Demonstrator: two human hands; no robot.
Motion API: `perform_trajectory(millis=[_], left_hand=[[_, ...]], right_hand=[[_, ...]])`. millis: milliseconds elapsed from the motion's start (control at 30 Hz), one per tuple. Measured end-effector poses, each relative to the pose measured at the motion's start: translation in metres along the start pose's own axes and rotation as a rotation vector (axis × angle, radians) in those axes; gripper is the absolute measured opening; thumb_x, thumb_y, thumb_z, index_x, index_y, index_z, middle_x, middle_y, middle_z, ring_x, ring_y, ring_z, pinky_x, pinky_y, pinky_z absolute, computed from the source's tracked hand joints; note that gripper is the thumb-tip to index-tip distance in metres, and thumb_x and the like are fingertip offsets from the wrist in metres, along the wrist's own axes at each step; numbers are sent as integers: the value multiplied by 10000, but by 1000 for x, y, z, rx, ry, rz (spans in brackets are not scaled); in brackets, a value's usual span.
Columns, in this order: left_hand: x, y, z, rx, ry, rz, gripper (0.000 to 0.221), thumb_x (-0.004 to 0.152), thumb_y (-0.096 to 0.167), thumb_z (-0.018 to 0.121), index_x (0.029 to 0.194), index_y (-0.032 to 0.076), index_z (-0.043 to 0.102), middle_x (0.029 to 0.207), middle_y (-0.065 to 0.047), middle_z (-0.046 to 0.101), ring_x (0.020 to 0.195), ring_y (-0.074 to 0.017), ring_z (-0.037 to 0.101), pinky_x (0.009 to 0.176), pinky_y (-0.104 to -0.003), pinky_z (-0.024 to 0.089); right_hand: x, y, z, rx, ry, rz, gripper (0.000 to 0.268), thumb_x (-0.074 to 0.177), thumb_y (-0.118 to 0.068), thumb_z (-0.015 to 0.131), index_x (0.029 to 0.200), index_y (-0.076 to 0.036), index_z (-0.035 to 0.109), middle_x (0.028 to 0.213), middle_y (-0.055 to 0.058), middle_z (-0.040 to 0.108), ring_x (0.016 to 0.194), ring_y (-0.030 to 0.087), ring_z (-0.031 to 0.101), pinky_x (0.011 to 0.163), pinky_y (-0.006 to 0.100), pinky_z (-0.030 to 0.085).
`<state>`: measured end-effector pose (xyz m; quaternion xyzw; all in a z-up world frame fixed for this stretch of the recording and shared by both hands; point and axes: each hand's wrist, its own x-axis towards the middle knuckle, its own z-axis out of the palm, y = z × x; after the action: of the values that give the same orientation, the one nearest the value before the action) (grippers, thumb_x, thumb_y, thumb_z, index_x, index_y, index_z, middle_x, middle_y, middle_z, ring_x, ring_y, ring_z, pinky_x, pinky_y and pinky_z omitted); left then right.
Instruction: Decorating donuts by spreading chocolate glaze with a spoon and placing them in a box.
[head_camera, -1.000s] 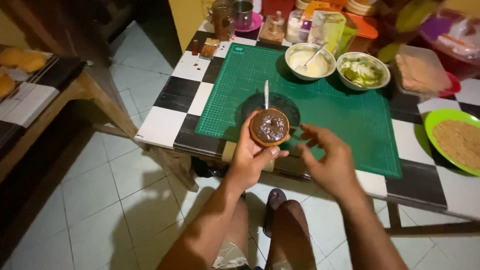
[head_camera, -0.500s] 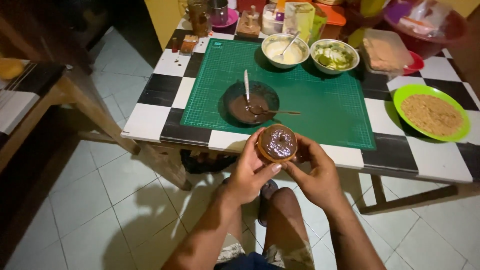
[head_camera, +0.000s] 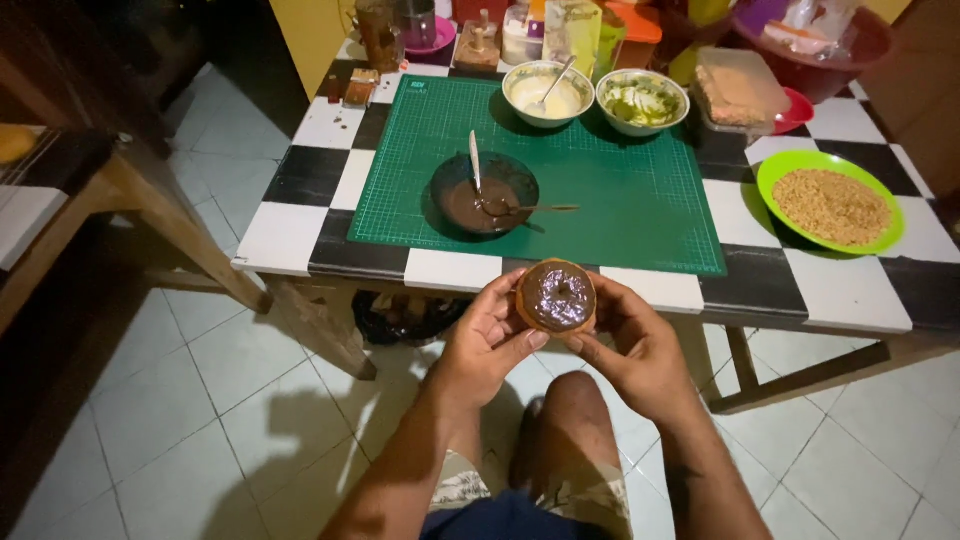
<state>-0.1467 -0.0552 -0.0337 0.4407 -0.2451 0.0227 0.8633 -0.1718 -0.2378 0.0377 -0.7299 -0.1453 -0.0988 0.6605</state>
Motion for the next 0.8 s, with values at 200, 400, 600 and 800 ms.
perform_trajectory(millis=[200,400,600,800], left_hand=[[11,5,6,45,23,-9,722,862,-78,730,1505,-23,407,1301,-249,626,1128,-325,676,959,-436,586],[44,-2,-6,82,34,-48,761,839,-70,754,1515,-14,408,1271,-257,635,1088,-320,690,920,-437,604],[118,22,-5,186,6,-148,733,884,-10,717,1530,-18,370,1321,-288,598,1107,-334,670,897,-449,613],[199,22,-19,164,-27,-218,728,903,40,699,1540,-15,351,1373,-282,566,1158,-360,636,934,-486,595]], right_hand=[[4,8,-7,79,0,24,791,701,169,824,1443,88,559,1120,212,737,979,277,680,872,424,557],[39,18,-9,153,5,33,762,708,166,826,1425,83,580,1126,194,737,1001,259,675,890,407,556],[115,28,-22,174,-13,18,732,741,174,785,1433,95,562,1057,191,726,945,243,660,869,425,572],[193,32,-37,154,4,12,753,716,158,813,1423,101,563,1063,200,732,943,250,673,865,436,567]])
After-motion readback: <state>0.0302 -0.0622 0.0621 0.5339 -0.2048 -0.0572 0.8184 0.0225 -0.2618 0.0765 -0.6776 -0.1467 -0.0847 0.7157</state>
